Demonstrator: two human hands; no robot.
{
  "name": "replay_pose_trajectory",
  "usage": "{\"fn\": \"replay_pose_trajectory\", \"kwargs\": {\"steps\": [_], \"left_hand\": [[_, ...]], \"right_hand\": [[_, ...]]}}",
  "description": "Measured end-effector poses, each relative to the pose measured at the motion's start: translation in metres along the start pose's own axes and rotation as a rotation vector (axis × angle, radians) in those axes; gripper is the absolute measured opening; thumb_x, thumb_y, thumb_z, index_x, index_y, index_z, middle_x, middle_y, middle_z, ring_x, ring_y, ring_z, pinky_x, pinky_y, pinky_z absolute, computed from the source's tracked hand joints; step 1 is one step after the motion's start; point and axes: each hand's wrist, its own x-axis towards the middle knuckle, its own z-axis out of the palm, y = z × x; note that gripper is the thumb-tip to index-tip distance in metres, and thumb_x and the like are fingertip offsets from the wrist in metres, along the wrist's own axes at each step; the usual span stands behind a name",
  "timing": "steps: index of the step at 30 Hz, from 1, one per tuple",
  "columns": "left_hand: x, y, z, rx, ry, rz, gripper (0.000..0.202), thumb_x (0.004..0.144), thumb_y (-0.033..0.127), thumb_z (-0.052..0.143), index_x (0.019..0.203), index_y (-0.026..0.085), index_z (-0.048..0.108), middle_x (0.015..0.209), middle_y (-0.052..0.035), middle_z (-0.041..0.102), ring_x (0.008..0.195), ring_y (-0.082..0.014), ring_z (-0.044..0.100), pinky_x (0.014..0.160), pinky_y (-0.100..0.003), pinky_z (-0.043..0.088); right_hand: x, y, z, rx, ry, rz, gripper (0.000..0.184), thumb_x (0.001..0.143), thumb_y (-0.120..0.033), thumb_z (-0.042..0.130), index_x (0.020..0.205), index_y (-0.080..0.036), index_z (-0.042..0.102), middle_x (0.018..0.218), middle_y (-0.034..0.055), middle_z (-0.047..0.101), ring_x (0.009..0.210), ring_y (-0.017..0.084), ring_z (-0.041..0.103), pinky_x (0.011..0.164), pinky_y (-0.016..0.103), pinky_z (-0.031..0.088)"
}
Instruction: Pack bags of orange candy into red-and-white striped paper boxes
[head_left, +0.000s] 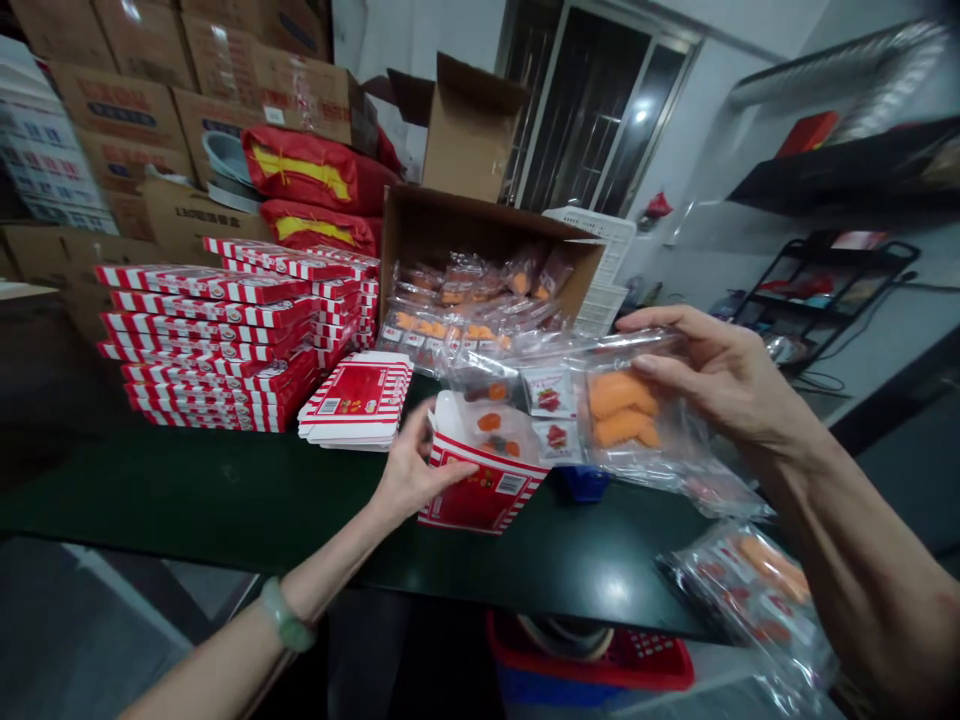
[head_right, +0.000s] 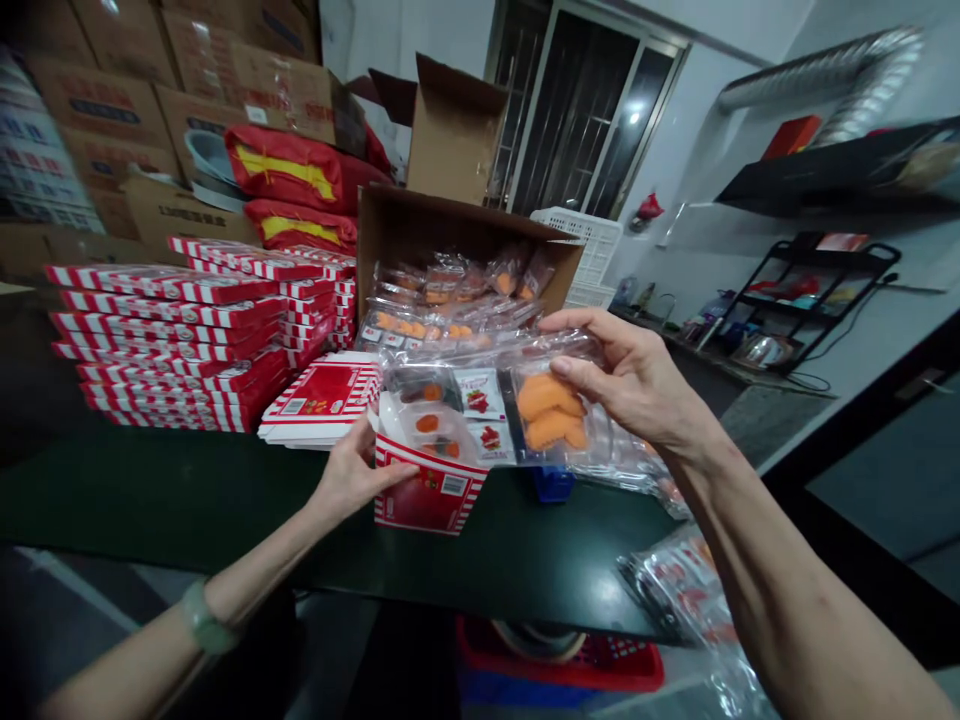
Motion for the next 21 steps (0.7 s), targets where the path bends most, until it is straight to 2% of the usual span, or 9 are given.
{"fn": "replay_pose_trajectory", "kwargs": {"steps": [2, 3, 7, 10, 13, 15, 18, 21], "left_hand": [[-0.003, 0.001, 0.002, -0.087, -0.173, -0.221, 0.045, 0.063, 0.041, 0.076, 0.095, 0.012, 0.062, 0.086, -0.0081, 0.07, 0.076, -0.0221, 0.067, 0.063, -0.03, 0.057], [-0.005, 0.002, 0.003, -0.096, -0.192, -0.278, 0.04, 0.063, 0.041, 0.075, 0.088, 0.012, 0.063, 0.078, -0.006, 0.071, 0.069, -0.0203, 0.067, 0.062, -0.029, 0.056], [-0.01, 0.003, 0.004, -0.038, 0.036, -0.269, 0.036, 0.06, 0.038, 0.077, 0.082, 0.013, 0.064, 0.072, -0.0028, 0.071, 0.064, -0.0175, 0.065, 0.061, -0.027, 0.055], [-0.014, -0.001, 0.005, 0.017, 0.172, -0.234, 0.034, 0.061, 0.039, 0.076, 0.081, 0.013, 0.065, 0.07, -0.0019, 0.071, 0.061, -0.0171, 0.064, 0.059, -0.027, 0.054], [-0.018, -0.004, 0.005, 0.179, 0.342, -0.098, 0.027, 0.066, 0.038, 0.073, 0.078, 0.014, 0.065, 0.068, -0.0007, 0.069, 0.062, -0.0156, 0.063, 0.063, -0.026, 0.053], [-0.021, -0.005, 0.004, 0.337, 0.421, 0.066, 0.02, 0.069, 0.034, 0.071, 0.073, 0.015, 0.065, 0.066, -0.0002, 0.066, 0.061, -0.0143, 0.06, 0.063, -0.026, 0.051], [-0.023, -0.008, 0.003, 0.491, 0.452, 0.329, 0.01, 0.071, 0.022, 0.068, 0.079, 0.017, 0.065, 0.069, -0.0019, 0.065, 0.064, -0.0152, 0.059, 0.063, -0.028, 0.051], [-0.027, -0.01, 0.004, 0.549, 0.418, 0.475, 0.026, 0.073, 0.011, 0.062, 0.098, 0.018, 0.064, 0.084, -0.0055, 0.069, 0.074, -0.0177, 0.06, 0.068, -0.032, 0.052]], "right_hand": [[-0.002, -0.002, 0.001, 0.015, -0.012, 0.015, 0.03, 0.074, -0.034, 0.07, 0.103, -0.028, 0.064, 0.081, -0.0028, 0.064, 0.067, 0.009, 0.057, 0.059, 0.017, 0.047], [-0.003, -0.002, 0.001, 0.018, -0.019, 0.024, 0.031, 0.075, -0.035, 0.069, 0.104, -0.028, 0.063, 0.082, -0.0026, 0.065, 0.067, 0.009, 0.058, 0.059, 0.017, 0.048], [-0.011, -0.005, -0.007, -0.003, -0.003, 0.06, 0.032, 0.075, -0.038, 0.069, 0.104, -0.028, 0.063, 0.084, -0.0011, 0.068, 0.07, 0.012, 0.062, 0.061, 0.019, 0.051], [-0.02, -0.01, -0.017, -0.025, 0.113, 0.096, 0.03, 0.071, -0.04, 0.071, 0.097, -0.027, 0.066, 0.083, 0.0001, 0.069, 0.07, 0.013, 0.064, 0.061, 0.02, 0.054], [-0.03, -0.019, -0.025, -0.007, 0.282, 0.185, 0.03, 0.064, -0.039, 0.075, 0.09, -0.026, 0.068, 0.08, 0.0022, 0.07, 0.065, 0.015, 0.065, 0.055, 0.02, 0.054], [-0.036, -0.028, -0.028, 0.05, 0.343, 0.328, 0.028, 0.057, -0.033, 0.078, 0.082, -0.025, 0.07, 0.075, 0.0042, 0.07, 0.057, 0.017, 0.064, 0.047, 0.023, 0.054], [-0.042, -0.038, -0.027, 0.17, 0.3, 0.64, 0.027, 0.051, -0.023, 0.078, 0.077, -0.028, 0.069, 0.072, 0.0062, 0.071, 0.053, 0.022, 0.065, 0.044, 0.029, 0.056], [-0.042, -0.036, -0.023, 0.261, 0.147, 0.868, 0.025, 0.053, -0.022, 0.076, 0.077, -0.028, 0.068, 0.079, 0.009, 0.072, 0.063, 0.026, 0.068, 0.053, 0.032, 0.059]]}}
